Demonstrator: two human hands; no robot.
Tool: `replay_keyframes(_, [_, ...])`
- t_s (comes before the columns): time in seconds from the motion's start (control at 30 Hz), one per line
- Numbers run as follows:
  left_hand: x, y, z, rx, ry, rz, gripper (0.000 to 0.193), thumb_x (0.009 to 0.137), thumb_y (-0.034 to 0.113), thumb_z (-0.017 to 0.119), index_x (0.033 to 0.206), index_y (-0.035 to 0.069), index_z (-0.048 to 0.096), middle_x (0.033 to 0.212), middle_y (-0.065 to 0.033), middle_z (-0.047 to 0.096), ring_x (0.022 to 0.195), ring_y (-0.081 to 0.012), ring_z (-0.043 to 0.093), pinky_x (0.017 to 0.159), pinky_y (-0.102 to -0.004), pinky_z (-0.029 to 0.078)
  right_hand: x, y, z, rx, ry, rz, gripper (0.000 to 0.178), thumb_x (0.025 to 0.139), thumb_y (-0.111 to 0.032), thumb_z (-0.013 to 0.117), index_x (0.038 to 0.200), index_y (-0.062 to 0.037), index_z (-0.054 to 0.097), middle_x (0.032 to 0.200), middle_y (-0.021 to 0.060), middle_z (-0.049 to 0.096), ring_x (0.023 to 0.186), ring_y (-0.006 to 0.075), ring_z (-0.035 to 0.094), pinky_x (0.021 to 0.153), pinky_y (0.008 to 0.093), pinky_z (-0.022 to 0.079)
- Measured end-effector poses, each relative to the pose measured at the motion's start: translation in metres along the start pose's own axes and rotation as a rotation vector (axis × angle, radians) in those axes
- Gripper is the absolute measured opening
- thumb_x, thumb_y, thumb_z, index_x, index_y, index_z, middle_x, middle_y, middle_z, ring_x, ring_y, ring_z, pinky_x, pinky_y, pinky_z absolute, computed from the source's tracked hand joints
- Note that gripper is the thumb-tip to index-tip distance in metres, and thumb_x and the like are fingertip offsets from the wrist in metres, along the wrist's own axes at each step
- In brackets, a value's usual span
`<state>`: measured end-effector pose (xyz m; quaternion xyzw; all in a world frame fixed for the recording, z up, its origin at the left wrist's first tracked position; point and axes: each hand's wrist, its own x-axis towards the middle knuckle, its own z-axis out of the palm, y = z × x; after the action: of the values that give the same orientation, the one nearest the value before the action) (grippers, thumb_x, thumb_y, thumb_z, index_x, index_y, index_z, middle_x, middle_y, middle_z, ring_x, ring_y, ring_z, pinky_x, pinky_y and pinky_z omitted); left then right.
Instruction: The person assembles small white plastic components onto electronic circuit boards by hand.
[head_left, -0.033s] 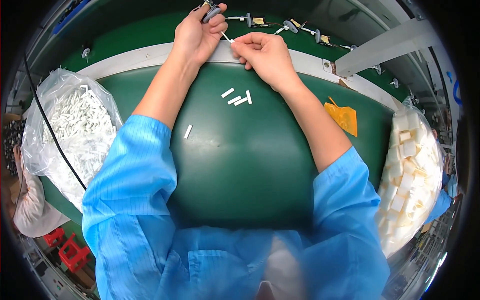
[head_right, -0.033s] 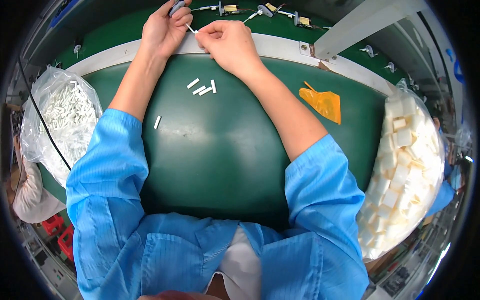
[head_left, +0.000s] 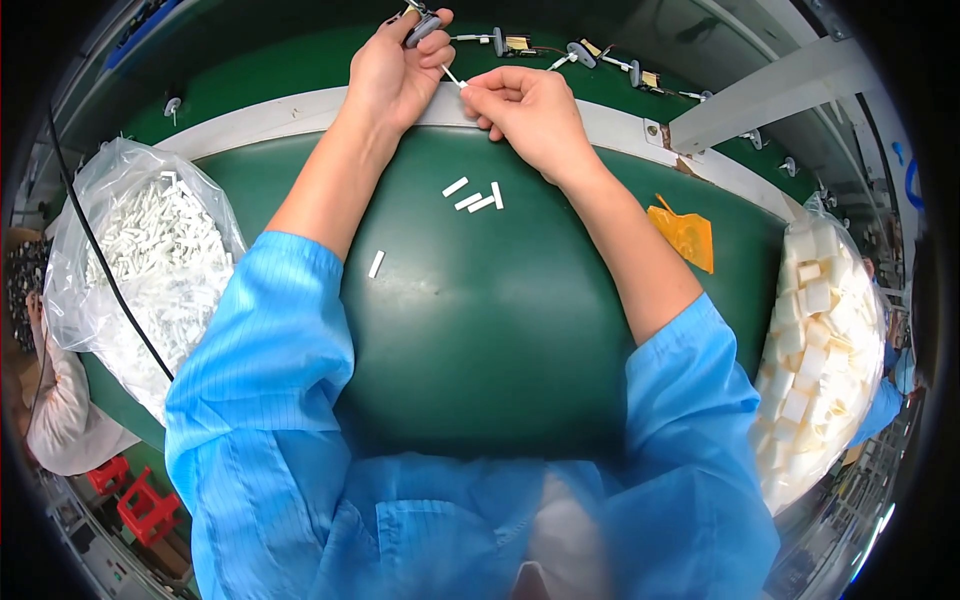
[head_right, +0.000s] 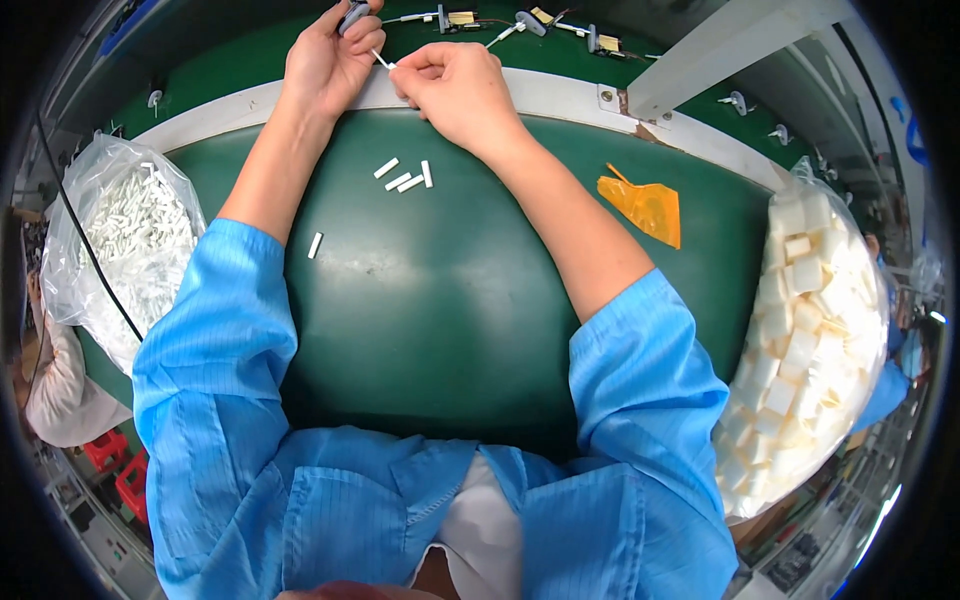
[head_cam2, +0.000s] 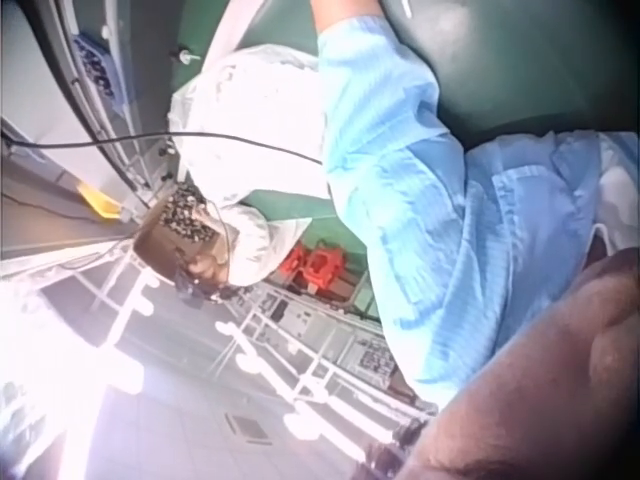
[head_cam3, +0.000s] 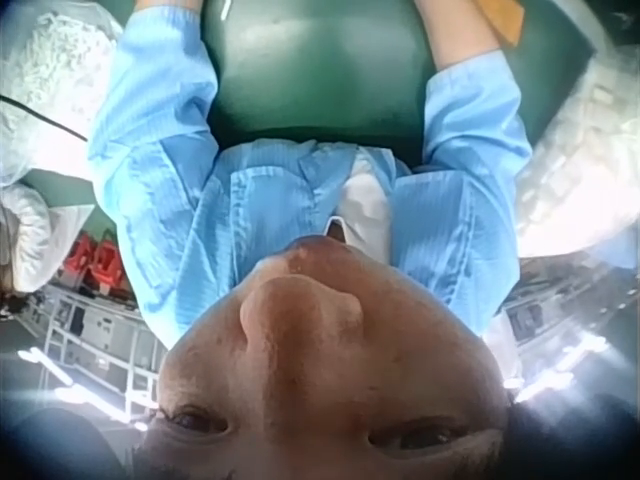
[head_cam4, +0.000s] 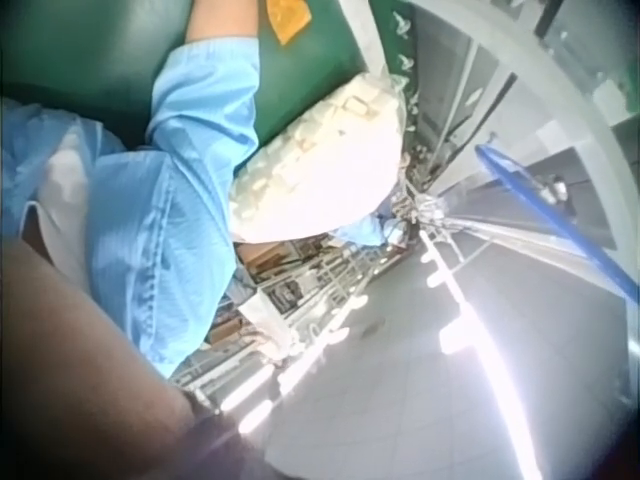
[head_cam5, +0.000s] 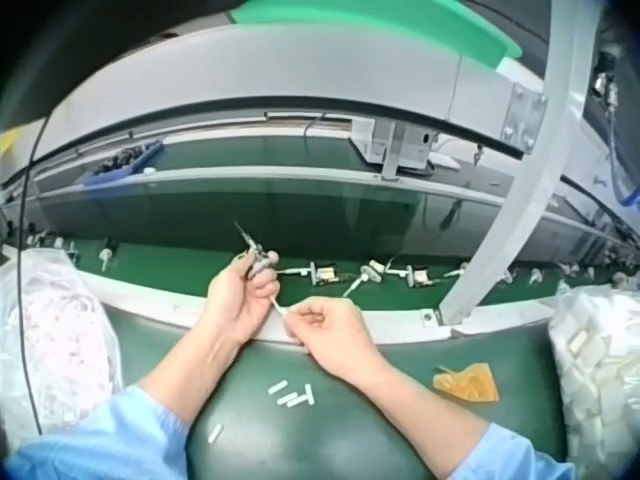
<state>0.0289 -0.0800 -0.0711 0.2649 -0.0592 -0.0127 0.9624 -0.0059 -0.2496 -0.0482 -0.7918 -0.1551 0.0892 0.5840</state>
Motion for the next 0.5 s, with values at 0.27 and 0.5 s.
replay_keyframes(0.27, [-0.006,-0.003,0.015,0.029,0.115,0.089,0.013,0.097,0.009,0.035,0.1,-0.003,0.041,0.097,-0.0163,0.055,0.063,-0.013,0.043,0.053,-0.0257,0.036,0.001,-0.001,0.003,0.073,0.004,0.034,0.019,0.081,-0.015,0.066,0.088,0.0019,0.068,0.072,0.0052,0.067,0.061,0.0086,0.06,0.056,0.022,0.05])
replay_keyframes(0.5, [-0.022,-0.02,0.043,0.323,0.187,0.08,0.021,0.098,0.015,0.034,0.106,-0.002,0.041,0.107,-0.0191,0.058,0.102,-0.0274,0.059,0.086,-0.0395,0.049,0.013,-0.004,0.008,0.286,0.152,-0.007,0.017,0.086,-0.012,0.063,0.094,0.0026,0.066,0.076,0.0047,0.066,0.063,0.0082,0.058,0.057,0.0204,0.047])
